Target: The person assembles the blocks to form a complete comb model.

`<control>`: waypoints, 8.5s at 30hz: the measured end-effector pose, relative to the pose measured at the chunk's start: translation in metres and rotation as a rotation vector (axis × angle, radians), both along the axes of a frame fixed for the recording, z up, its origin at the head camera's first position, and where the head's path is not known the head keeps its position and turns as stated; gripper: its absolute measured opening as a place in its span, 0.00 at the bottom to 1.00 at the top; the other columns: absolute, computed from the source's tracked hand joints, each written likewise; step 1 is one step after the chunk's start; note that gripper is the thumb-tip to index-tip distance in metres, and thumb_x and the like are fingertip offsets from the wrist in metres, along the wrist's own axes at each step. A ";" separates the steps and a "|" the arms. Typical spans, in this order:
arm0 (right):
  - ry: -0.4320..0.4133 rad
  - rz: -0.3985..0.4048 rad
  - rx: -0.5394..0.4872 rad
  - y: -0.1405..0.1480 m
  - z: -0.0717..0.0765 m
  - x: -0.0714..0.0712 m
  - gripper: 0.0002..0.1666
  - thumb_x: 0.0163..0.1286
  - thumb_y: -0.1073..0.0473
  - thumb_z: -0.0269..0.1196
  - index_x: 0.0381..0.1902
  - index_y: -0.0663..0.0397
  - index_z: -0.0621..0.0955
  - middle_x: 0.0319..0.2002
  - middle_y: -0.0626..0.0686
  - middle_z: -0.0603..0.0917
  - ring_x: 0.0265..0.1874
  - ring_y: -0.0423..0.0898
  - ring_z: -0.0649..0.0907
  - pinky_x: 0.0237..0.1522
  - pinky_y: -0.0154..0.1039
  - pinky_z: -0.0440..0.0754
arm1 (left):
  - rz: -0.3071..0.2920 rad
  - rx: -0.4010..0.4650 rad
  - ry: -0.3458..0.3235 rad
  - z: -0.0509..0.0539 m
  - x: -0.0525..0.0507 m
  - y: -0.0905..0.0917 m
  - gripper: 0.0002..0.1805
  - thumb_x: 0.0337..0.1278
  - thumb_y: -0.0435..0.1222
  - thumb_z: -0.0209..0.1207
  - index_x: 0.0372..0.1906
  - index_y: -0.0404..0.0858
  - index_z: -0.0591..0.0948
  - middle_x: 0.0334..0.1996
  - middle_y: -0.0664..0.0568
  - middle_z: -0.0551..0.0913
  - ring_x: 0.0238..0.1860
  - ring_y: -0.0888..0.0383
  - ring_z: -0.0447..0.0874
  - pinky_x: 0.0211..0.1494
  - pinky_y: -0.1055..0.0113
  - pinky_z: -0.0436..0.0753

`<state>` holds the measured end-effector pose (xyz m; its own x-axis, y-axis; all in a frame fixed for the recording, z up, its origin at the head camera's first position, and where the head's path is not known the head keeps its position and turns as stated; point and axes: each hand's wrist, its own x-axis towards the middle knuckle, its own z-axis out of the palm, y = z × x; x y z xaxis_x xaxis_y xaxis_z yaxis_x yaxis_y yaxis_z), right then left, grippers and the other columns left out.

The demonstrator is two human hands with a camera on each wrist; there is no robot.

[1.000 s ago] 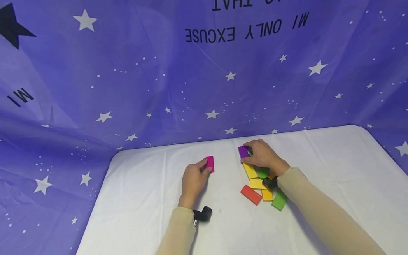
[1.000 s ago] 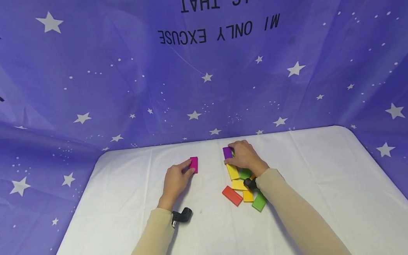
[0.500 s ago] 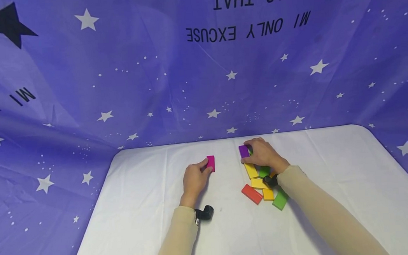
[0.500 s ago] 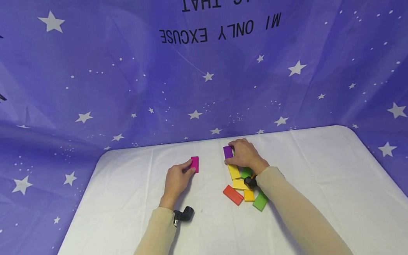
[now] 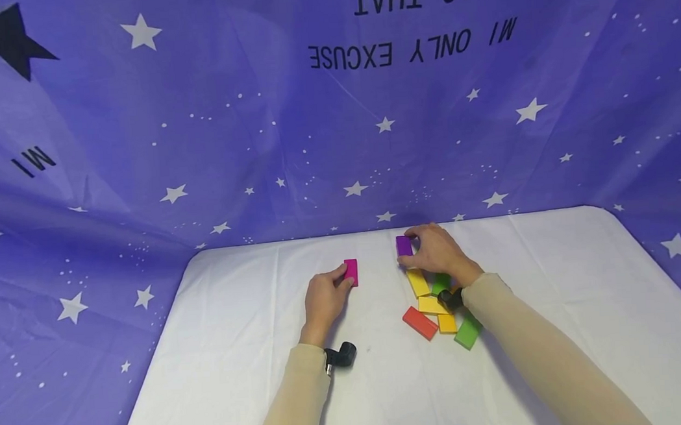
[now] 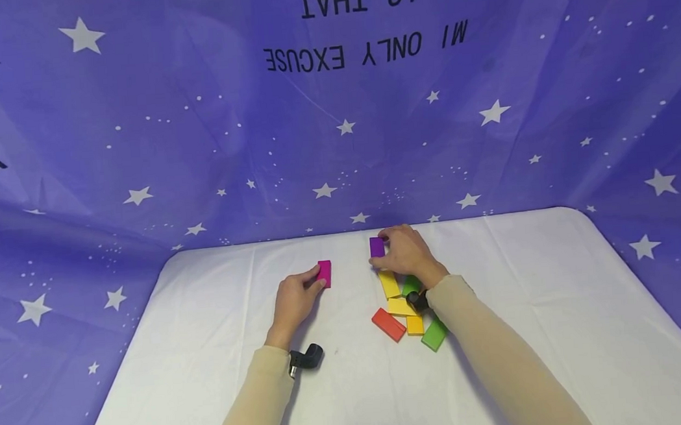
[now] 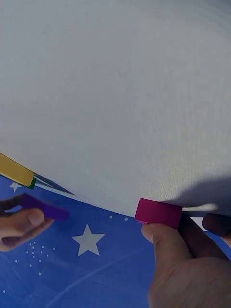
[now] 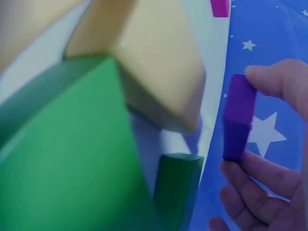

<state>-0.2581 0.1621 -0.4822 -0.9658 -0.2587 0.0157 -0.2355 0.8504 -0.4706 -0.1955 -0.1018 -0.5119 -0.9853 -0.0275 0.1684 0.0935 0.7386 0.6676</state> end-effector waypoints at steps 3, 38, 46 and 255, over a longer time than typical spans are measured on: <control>0.020 0.009 -0.020 -0.004 0.004 0.000 0.42 0.56 0.38 0.72 0.61 0.60 0.80 0.53 0.59 0.84 0.54 0.57 0.76 0.58 0.55 0.77 | -0.001 0.004 0.027 -0.001 0.001 0.000 0.20 0.58 0.40 0.70 0.56 0.42 0.86 0.51 0.45 0.86 0.56 0.43 0.83 0.58 0.50 0.80; 0.122 0.044 -0.045 -0.087 0.001 -0.024 0.41 0.54 0.37 0.72 0.58 0.61 0.82 0.51 0.58 0.86 0.58 0.55 0.78 0.63 0.49 0.73 | -0.002 0.015 0.064 -0.005 0.000 0.001 0.20 0.57 0.40 0.71 0.55 0.42 0.86 0.50 0.43 0.87 0.54 0.42 0.84 0.56 0.49 0.81; 0.097 0.037 -0.029 -0.098 -0.006 -0.029 0.42 0.55 0.38 0.72 0.59 0.61 0.81 0.54 0.59 0.84 0.59 0.57 0.77 0.63 0.48 0.73 | -0.010 0.011 0.072 -0.006 0.000 -0.001 0.20 0.57 0.40 0.71 0.56 0.42 0.86 0.50 0.43 0.87 0.54 0.43 0.85 0.55 0.50 0.81; 0.115 0.126 -0.037 -0.102 -0.009 0.081 0.42 0.42 0.40 0.81 0.53 0.54 0.84 0.49 0.51 0.86 0.52 0.50 0.78 0.51 0.46 0.75 | -0.418 -0.167 -0.021 0.008 -0.062 -0.034 0.27 0.64 0.44 0.66 0.65 0.40 0.79 0.71 0.56 0.72 0.70 0.48 0.68 0.74 0.48 0.63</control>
